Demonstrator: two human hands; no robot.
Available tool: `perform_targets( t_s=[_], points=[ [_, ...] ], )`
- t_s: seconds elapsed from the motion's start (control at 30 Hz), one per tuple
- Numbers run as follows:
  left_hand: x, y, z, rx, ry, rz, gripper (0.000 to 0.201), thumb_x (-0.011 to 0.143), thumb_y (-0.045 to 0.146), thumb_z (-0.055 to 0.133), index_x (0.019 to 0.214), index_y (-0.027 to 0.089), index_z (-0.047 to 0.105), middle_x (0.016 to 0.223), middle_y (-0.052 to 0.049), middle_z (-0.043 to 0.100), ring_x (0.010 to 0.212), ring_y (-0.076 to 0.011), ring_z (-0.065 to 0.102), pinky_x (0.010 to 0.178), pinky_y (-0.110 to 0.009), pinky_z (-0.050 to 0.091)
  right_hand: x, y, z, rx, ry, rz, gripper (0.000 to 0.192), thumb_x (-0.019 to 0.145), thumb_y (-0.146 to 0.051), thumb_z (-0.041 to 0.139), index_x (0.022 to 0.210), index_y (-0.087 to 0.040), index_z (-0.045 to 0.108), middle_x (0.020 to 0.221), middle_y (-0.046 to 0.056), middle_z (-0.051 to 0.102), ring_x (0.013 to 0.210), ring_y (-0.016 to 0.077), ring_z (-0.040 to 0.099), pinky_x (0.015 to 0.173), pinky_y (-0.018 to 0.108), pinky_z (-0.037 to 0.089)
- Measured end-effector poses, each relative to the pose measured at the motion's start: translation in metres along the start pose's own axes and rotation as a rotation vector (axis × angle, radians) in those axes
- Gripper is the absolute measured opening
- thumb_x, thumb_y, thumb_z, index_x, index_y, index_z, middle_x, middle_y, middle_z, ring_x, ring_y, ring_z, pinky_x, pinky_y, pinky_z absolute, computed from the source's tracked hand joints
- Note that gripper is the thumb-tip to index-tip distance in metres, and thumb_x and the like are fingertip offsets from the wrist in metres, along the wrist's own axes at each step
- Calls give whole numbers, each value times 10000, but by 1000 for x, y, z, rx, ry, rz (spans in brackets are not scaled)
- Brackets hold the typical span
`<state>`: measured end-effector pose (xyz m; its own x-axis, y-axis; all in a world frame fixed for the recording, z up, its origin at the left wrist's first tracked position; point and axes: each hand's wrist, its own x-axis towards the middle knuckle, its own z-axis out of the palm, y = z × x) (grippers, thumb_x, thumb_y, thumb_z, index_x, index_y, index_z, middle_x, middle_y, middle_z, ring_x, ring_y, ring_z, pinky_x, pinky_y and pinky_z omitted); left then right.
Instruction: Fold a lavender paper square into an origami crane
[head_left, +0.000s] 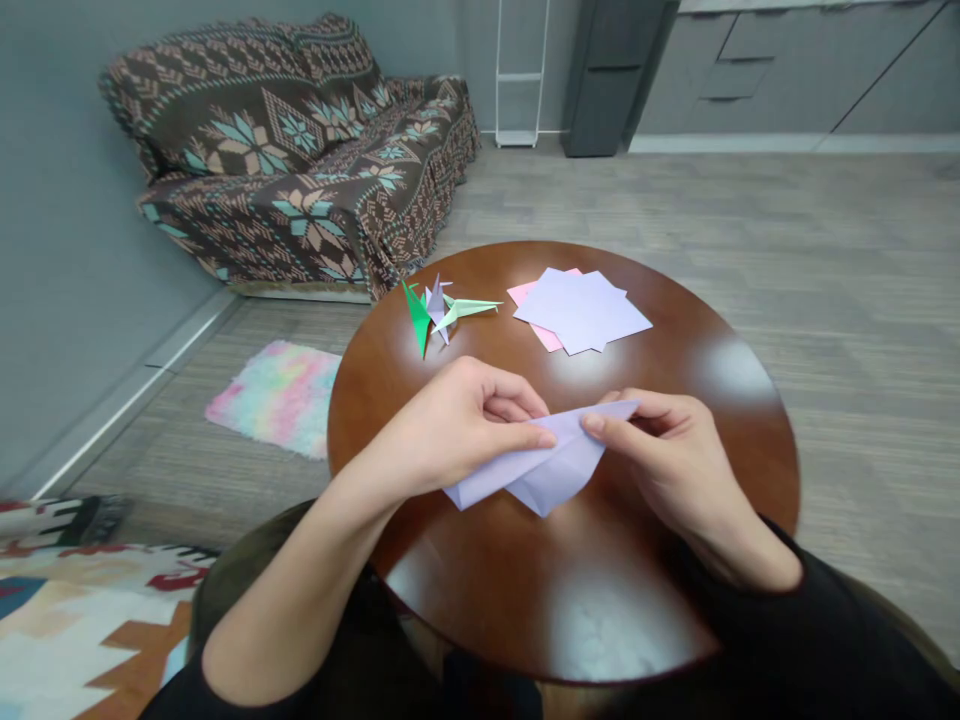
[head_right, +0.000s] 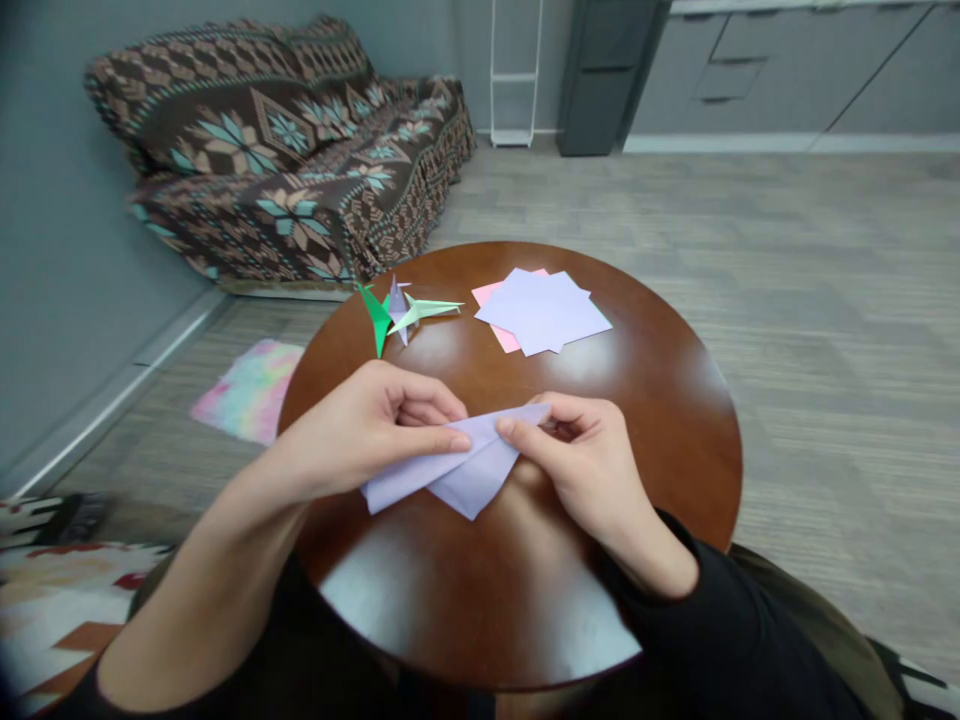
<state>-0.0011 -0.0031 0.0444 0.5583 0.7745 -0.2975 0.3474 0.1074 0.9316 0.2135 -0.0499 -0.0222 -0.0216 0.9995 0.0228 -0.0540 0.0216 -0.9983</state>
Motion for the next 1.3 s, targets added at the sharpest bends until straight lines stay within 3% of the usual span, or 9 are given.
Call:
perform_targets(
  t_s=[0.4, 0.57, 0.87, 1.13, 1.2, 1.3],
  points=[
    [-1, 0, 0, -14, -26, 18, 162, 771, 270, 816, 795, 123, 754, 683, -18, 719, 567, -91, 585, 499, -156, 402, 0, 2, 2, -6, 12, 9, 269, 807, -371, 846, 649, -193, 722, 624, -3, 594, 611, 140, 496, 565, 281, 399],
    [0, -1, -1, 16, -23, 19, 124, 783, 236, 800, 808, 124, 752, 705, -23, 733, 593, -97, 610, 520, -157, 419, -1, 3, 3, 36, 29, 25, 171, 805, -339, 861, 736, -209, 773, 681, 7, 670, 651, 149, 543, 595, 282, 422],
    [1, 0, -3, 15, -36, -3, 107, 799, 216, 784, 812, 117, 747, 689, -16, 721, 583, -88, 599, 520, -152, 411, -1, 0, 5, 98, 158, -41, 185, 773, -279, 888, 670, -225, 743, 663, -7, 687, 598, 124, 535, 551, 263, 397],
    [1, -1, -3, -16, -20, 7, 62, 780, 171, 785, 770, 124, 746, 655, -8, 709, 560, -80, 583, 504, -143, 410, 7, -2, 2, 287, 254, -126, 226, 852, -265, 813, 656, -211, 712, 627, -20, 639, 594, 114, 566, 611, 237, 490],
    [2, -3, -3, -27, 11, 14, 61, 772, 168, 790, 757, 129, 746, 638, -8, 705, 550, -83, 580, 495, -145, 407, 7, -1, 2, 288, 214, -121, 193, 875, -310, 800, 718, -211, 746, 662, -16, 651, 628, 115, 573, 626, 228, 492],
    [3, -5, -1, -57, 48, 42, 67, 763, 183, 801, 756, 141, 749, 629, -12, 706, 546, -93, 587, 482, -151, 404, 3, 2, 2, 193, 55, -74, 134, 887, -340, 799, 840, -215, 792, 737, -4, 700, 694, 123, 592, 649, 227, 477]
  ],
)
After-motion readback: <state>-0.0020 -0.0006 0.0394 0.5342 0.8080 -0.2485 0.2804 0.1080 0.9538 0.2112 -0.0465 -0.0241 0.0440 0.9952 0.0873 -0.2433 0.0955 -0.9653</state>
